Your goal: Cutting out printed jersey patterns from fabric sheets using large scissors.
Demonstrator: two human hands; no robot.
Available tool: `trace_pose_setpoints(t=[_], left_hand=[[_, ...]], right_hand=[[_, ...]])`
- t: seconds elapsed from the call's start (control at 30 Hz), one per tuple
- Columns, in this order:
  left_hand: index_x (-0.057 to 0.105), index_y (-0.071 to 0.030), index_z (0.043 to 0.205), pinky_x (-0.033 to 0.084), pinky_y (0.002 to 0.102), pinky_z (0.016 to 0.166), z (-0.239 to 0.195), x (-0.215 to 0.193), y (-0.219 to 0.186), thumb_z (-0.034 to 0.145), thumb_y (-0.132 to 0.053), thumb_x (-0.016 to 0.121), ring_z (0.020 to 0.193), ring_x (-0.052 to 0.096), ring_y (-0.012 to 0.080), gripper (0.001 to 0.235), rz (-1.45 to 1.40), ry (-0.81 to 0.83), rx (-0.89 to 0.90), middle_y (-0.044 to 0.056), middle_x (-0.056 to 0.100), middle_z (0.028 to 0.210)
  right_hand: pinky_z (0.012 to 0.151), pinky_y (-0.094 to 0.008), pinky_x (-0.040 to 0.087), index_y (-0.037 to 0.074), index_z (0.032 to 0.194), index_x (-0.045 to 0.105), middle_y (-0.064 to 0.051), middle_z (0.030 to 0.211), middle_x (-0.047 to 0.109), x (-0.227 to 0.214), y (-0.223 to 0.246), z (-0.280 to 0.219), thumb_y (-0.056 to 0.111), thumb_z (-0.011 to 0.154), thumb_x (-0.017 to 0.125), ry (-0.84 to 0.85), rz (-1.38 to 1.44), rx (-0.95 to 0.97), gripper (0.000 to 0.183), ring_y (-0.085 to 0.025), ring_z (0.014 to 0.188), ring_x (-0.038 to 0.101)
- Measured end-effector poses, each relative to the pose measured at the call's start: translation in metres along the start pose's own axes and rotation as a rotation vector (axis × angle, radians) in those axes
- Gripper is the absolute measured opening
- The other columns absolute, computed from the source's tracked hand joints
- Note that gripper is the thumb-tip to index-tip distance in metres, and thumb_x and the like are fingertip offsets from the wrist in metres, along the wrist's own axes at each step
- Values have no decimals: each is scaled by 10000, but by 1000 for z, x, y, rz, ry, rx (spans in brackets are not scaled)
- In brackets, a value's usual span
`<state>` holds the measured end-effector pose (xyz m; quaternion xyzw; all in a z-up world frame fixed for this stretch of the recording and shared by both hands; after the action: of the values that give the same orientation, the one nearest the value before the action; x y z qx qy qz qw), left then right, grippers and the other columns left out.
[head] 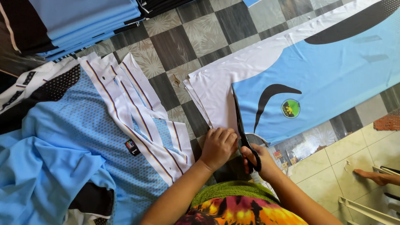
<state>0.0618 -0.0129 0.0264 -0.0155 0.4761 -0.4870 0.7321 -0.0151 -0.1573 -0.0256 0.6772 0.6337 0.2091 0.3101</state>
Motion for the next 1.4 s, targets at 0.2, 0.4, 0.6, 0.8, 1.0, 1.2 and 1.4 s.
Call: trace_pose_setpoints(t=[0.2,0.4,0.6,0.8,1.0,1.2,1.4], left_hand=[[541,-142,803,425,324,682,1,-1,-1,901,-227,538,789,551,192,129,20,-16,0,9,531,838],[557,-118,805,435,333,696,0,2,1,834,-209,586,813,560,200,100,12,10,-10,22,544,848],[563,-117,800,435,332,697,-2,2,2,864,-228,577,816,571,196,129,3,-16,-25,20,542,838],[563,-104,814,448,346,711,-8,11,3,760,-204,641,829,580,209,138,42,-12,-18,36,553,833],[571,-102,844,447,359,719,-13,13,3,787,-192,610,809,577,221,113,46,-25,-3,49,533,801],[562,-101,840,447,373,737,-9,8,-1,741,-197,620,817,569,229,149,66,-17,14,52,521,811],[556,-116,821,448,372,714,-15,23,-3,799,-216,585,803,573,217,106,142,-25,21,36,523,800]], right_hand=[[380,-386,501,-49,744,587,-203,521,575,3,26,1,366,837,671,35,28,17,433,-318,407,625],[423,-353,484,-14,756,560,-162,525,564,7,41,11,518,829,630,68,8,15,542,-281,439,611],[332,-321,451,-25,661,569,-169,437,533,-7,24,21,390,823,706,11,-80,-48,465,-280,333,577],[383,-351,483,-34,741,579,-183,502,569,-4,37,27,440,837,661,44,-69,-7,490,-286,410,614],[472,-380,514,-17,768,561,-104,566,519,12,85,27,633,795,600,96,-128,29,652,-210,510,574],[347,-364,489,-31,689,559,-180,484,525,-4,51,51,479,825,705,13,-64,-26,547,-287,352,566],[444,-392,533,-17,763,536,-179,547,536,14,95,59,691,819,549,189,-12,-65,710,-278,459,610]])
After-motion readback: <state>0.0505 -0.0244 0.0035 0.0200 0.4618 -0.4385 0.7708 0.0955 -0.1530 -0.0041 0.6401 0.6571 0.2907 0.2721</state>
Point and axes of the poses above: each hand's wrist, its own z-axis towards the middle knuckle, its own x-axis out of the palm, y = z × x, the point moved 6 cm from there along z, towards the middle knuckle
